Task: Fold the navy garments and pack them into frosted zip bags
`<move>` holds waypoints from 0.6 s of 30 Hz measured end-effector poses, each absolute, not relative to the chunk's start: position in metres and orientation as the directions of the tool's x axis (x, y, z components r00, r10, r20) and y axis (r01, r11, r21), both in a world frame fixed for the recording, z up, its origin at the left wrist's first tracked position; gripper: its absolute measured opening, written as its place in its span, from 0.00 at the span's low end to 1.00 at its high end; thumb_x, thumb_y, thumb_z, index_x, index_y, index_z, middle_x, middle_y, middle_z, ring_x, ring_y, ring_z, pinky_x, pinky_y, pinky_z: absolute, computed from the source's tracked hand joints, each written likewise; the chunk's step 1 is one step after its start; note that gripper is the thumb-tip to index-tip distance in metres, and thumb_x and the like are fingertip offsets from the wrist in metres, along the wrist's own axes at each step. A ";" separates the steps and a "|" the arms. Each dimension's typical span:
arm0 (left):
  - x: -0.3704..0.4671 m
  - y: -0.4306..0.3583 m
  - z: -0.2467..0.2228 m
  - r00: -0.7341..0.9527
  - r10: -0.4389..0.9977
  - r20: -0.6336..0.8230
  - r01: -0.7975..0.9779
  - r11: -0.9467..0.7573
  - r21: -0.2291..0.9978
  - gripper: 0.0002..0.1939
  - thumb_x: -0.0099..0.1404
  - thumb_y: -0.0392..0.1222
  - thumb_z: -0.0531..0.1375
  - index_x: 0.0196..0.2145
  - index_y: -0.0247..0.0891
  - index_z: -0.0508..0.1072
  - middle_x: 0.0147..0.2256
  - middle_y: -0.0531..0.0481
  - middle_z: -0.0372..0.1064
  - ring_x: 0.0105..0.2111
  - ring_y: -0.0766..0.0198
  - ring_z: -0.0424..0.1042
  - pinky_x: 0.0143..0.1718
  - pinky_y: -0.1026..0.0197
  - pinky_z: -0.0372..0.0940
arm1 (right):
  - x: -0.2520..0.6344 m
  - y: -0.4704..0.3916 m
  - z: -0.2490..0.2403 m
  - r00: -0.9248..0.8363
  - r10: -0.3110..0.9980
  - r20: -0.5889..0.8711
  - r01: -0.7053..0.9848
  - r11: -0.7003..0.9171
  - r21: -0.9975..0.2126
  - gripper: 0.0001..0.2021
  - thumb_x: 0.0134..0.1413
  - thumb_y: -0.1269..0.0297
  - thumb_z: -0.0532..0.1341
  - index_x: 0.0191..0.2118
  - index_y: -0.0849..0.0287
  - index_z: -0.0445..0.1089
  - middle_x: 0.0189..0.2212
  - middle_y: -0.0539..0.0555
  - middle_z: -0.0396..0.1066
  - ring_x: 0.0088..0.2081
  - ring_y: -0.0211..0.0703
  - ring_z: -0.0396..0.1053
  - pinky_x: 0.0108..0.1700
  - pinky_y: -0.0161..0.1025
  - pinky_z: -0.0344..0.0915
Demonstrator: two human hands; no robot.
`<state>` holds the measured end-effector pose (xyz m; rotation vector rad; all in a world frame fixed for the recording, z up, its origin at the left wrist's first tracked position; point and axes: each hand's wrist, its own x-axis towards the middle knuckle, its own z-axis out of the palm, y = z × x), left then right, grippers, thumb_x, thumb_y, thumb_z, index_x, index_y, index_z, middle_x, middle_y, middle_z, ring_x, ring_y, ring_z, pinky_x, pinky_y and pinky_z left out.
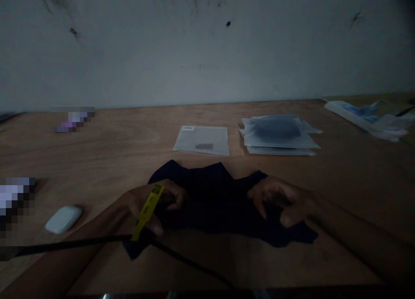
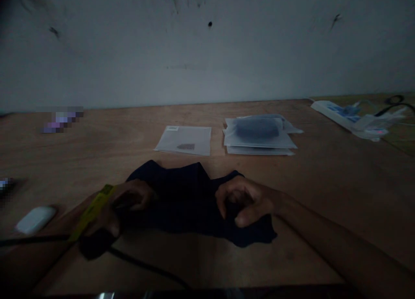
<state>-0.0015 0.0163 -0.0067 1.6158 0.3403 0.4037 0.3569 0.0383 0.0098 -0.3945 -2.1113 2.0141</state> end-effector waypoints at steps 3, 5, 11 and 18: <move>-0.010 0.020 -0.004 0.776 0.617 0.130 -0.073 -0.117 0.990 0.19 0.54 0.46 0.70 0.34 0.39 0.64 0.34 0.51 0.65 0.33 0.64 0.64 0.35 0.64 0.60 | 0.364 0.044 0.008 -0.900 0.436 0.005 -0.010 -0.009 -1.000 0.22 0.42 0.51 0.72 0.39 0.58 0.69 0.36 0.51 0.69 0.36 0.39 0.67 0.35 0.33 0.62; -0.018 0.024 -0.002 0.735 0.671 0.101 -0.088 -0.053 0.995 0.18 0.56 0.42 0.69 0.41 0.38 0.66 0.42 0.46 0.68 0.42 0.59 0.68 0.43 0.61 0.62 | 0.368 0.048 0.006 -0.849 0.528 -0.001 0.013 0.019 -1.000 0.18 0.46 0.58 0.70 0.43 0.57 0.69 0.39 0.51 0.70 0.40 0.39 0.68 0.39 0.33 0.63; -0.039 0.044 -0.004 0.506 0.861 -0.049 -0.103 0.116 0.988 0.12 0.61 0.40 0.66 0.41 0.39 0.70 0.47 0.44 0.73 0.44 0.56 0.73 0.44 0.60 0.64 | 0.363 0.057 -0.001 -0.547 0.829 -0.115 -0.015 -0.147 -0.989 0.22 0.49 0.60 0.70 0.50 0.50 0.67 0.47 0.52 0.74 0.44 0.43 0.74 0.46 0.39 0.68; -0.047 0.052 -0.011 0.454 0.891 -0.032 -0.067 0.069 0.995 0.26 0.63 0.64 0.57 0.38 0.35 0.74 0.52 0.37 0.71 0.50 0.46 0.71 0.52 0.49 0.63 | 0.360 0.067 -0.014 -0.327 0.939 -0.106 0.134 -0.065 -0.989 0.20 0.49 0.51 0.69 0.47 0.50 0.69 0.37 0.50 0.77 0.33 0.43 0.75 0.34 0.39 0.70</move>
